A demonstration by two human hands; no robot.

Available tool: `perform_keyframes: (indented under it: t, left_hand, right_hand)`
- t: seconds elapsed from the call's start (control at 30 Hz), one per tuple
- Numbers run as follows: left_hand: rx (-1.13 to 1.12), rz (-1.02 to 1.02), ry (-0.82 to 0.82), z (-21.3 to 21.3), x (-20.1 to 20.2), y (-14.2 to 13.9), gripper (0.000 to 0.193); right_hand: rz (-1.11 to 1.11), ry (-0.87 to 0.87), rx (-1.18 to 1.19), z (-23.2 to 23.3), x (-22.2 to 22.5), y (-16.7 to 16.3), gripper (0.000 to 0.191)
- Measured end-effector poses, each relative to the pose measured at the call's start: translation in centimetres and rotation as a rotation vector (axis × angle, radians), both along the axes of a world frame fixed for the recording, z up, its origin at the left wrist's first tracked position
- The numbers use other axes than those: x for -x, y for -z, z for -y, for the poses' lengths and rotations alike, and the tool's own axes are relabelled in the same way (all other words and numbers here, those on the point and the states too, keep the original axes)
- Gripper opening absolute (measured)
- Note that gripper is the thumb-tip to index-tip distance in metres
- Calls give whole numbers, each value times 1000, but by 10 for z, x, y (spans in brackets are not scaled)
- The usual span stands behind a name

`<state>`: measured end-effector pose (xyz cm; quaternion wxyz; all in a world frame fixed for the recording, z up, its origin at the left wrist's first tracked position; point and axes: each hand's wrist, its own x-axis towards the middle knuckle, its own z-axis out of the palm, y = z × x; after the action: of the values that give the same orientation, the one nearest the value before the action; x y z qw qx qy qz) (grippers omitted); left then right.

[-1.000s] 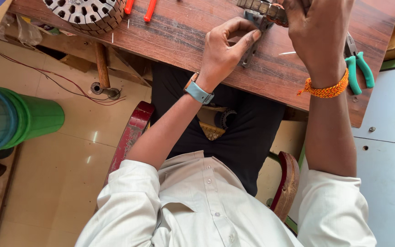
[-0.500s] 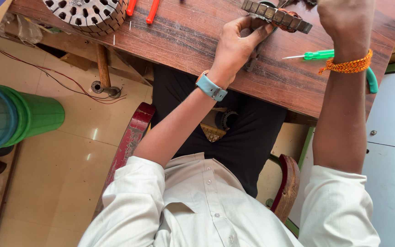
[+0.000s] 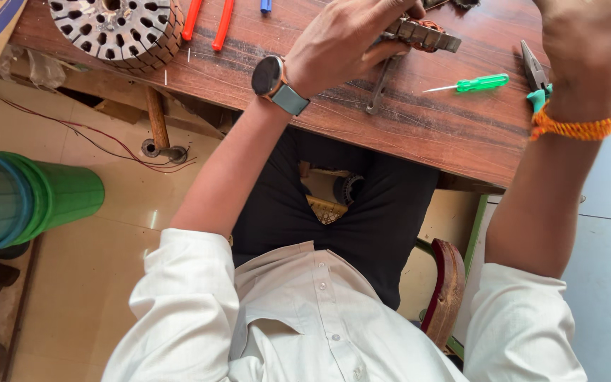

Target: The person winds copper wire around a stator core held in a bench vise. They rotate the stator and guide the wire into the slots by hand, building up the coil layer by layer.

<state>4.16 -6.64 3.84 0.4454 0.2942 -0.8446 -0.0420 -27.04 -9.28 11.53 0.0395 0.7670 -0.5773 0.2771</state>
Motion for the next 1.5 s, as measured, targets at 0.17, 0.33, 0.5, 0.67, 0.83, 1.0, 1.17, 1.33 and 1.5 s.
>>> perform_keyframes:
  t: [0.17, 0.33, 0.5, 0.67, 0.83, 1.0, 1.17, 1.33, 1.5]
  left_hand:
    - [0, 26, 4, 3, 0, 2, 38]
    - [-49, 51, 31, 4, 1, -1, 43]
    - [-13, 23, 43, 2, -1, -7, 43]
    - [228, 115, -53, -13, -8, -5, 45]
    - [513, 282, -127, -31, -11, 8, 17]
    - [364, 194, -160, -35, -8, 14, 15]
    - [-85, -347, -190, -54, 19, 25, 14]
    - [-496, -706, -156, -58, 40, 28, 17]
    - [-589, -819, -122, -56, 44, 26, 17]
  right_hand:
    - [300, -225, -168, -57, -24, -19, 17]
    - [469, -443, -486, -81, -73, -39, 5]
    - [320, -509, -389, -99, -85, -15, 5]
    - [53, -442, -90, -109, -98, 33, 6]
    - [-11, -468, -71, -123, -86, 34, 7]
    - [92, -538, -39, -120, -79, 5, 9]
    - [24, -483, 54, -87, -83, -22, 6]
    - [14, -597, 155, -46, -100, -19, 13]
    - [32, -564, 70, -29, -102, -13, 18]
